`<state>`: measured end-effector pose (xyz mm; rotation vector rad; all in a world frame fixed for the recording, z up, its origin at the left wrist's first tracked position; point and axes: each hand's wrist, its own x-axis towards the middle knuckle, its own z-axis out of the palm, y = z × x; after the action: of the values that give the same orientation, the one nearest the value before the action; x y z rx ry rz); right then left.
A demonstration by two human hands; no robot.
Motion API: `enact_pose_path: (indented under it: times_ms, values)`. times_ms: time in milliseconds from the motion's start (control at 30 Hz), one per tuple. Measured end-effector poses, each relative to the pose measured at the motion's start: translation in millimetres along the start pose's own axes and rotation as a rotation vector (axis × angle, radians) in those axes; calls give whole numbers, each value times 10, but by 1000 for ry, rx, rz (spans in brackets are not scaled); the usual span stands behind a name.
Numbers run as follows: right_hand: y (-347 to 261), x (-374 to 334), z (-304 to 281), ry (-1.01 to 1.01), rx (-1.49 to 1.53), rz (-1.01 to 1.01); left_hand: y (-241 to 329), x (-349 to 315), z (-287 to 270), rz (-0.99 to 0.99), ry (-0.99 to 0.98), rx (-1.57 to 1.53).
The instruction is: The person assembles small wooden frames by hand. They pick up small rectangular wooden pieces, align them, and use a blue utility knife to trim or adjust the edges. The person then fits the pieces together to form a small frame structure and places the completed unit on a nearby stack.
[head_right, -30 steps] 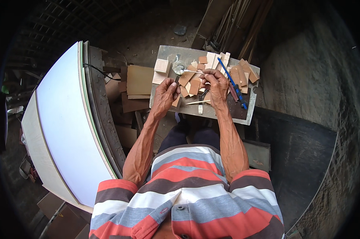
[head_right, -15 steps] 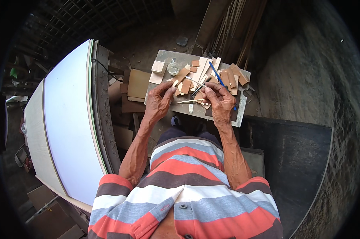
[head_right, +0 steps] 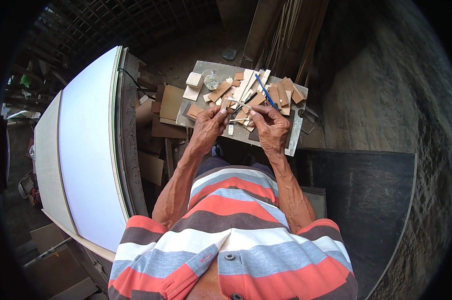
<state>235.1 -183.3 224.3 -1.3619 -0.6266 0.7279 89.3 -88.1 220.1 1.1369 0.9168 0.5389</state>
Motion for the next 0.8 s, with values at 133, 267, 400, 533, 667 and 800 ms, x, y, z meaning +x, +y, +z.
enact_pose_path:
  times_ms: [133,267,400,533,667,800]
  values:
    - [4,-34,-40,-21,-24,-12,15,-83,96,-69,-20,-100]
    - [119,-47,-99,40,-240,-189,66,-160,146,-68,-66,-125]
    - [188,-49,-173,55,-289,-298,58,-174,177,-103,-52,-147]
    - [92,-100,-144,24,-339,-371,13,-187,178,-101,-59,-146]
    - [44,-105,-106,68,-410,-444,0,-191,188,-117,-55,-106]
    - [61,-99,-88,48,-431,-501,-43,-182,158,-125,-66,-151]
